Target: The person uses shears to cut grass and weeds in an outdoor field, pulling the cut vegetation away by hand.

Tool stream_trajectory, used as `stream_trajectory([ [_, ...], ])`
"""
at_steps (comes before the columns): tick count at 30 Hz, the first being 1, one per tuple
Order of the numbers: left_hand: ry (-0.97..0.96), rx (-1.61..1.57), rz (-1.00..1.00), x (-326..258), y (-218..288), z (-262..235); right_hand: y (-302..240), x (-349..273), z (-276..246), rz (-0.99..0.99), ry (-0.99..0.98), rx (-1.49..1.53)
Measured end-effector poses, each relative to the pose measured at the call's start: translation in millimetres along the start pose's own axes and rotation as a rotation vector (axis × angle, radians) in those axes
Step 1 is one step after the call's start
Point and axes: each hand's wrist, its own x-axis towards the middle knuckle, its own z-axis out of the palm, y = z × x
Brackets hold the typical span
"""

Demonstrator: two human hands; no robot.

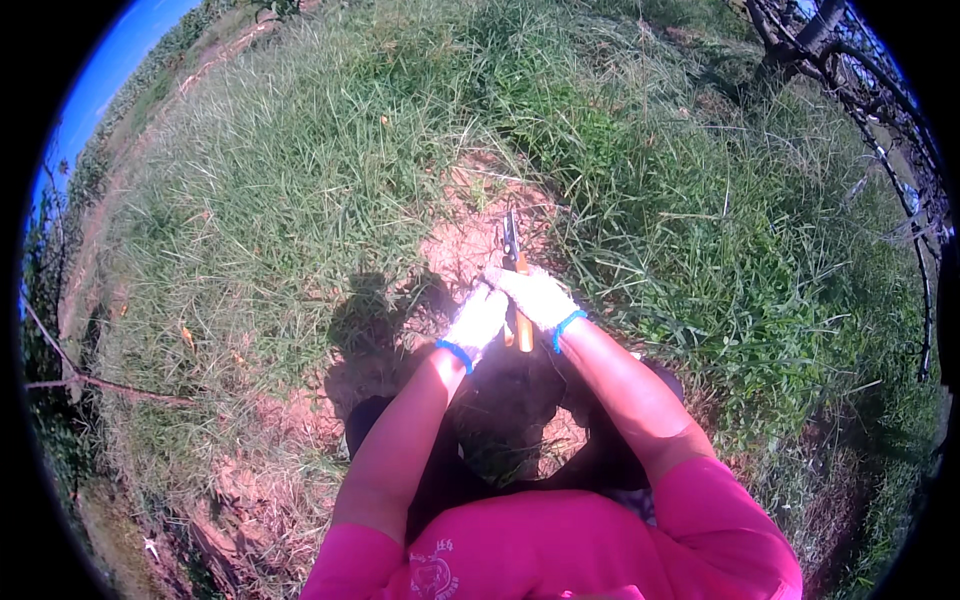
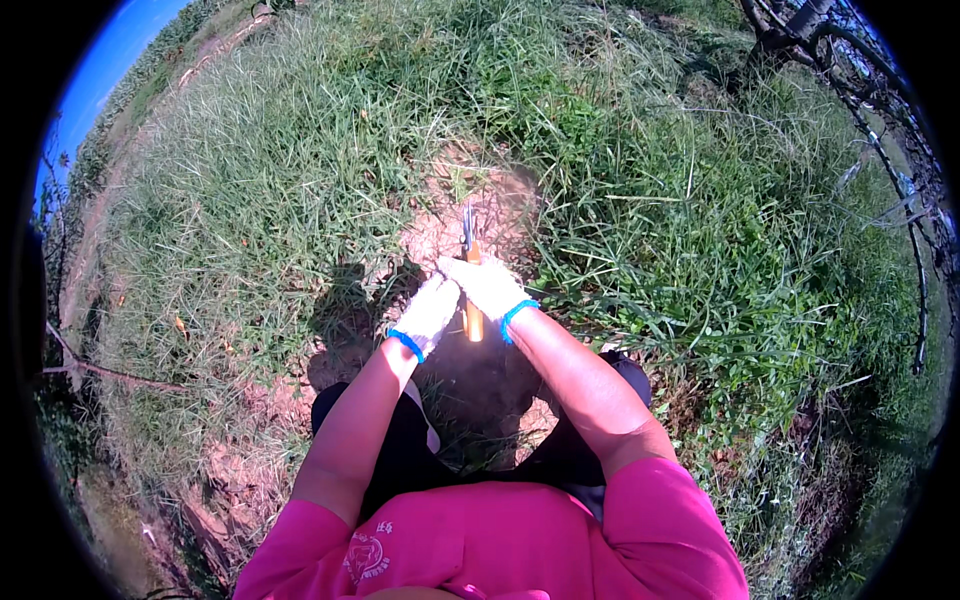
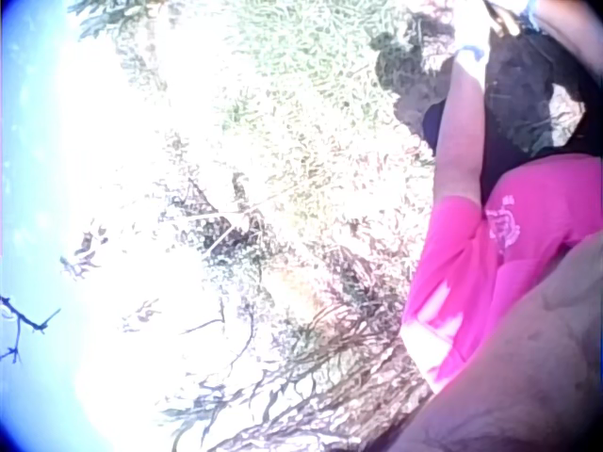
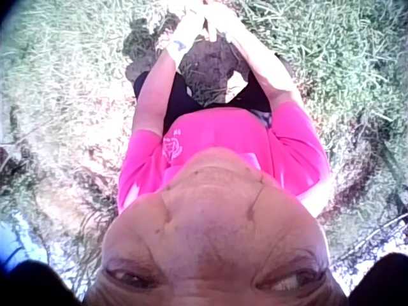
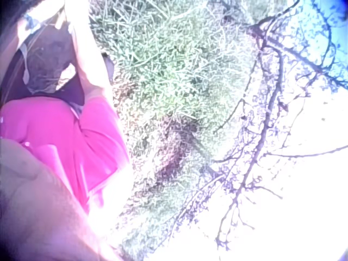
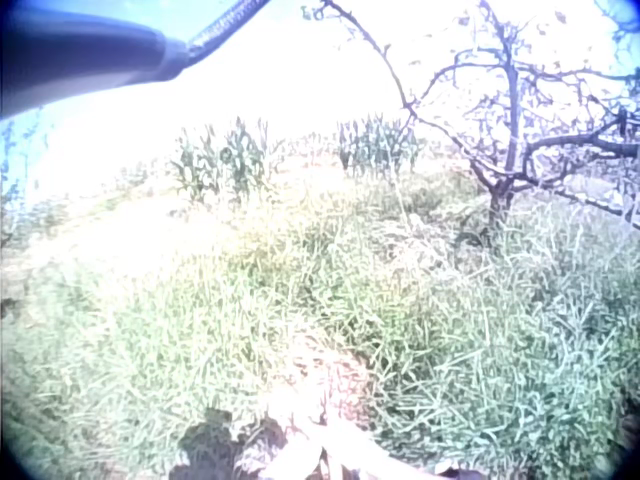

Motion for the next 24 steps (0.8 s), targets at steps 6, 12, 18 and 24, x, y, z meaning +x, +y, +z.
stream_trajectory([
  [6, -0.004, -0.019, -0.013, -1, 0, 1, -3, -3, -2, 0.033, 0.009, -0.037],
  [12, -0.009, -0.068, -0.017, 3, -4, 0, 6, 4, -5, 0.064, 0.009, -0.041],
  [18, 0.030, -0.013, -0.083, -4, 9, 4, 11, 7, -8, 0.071, -0.017, -0.081],
  [24, 0.038, 0.152, 0.009, -6, 12, 2, 15, 11, -7, 0.058, -0.001, -0.097],
])
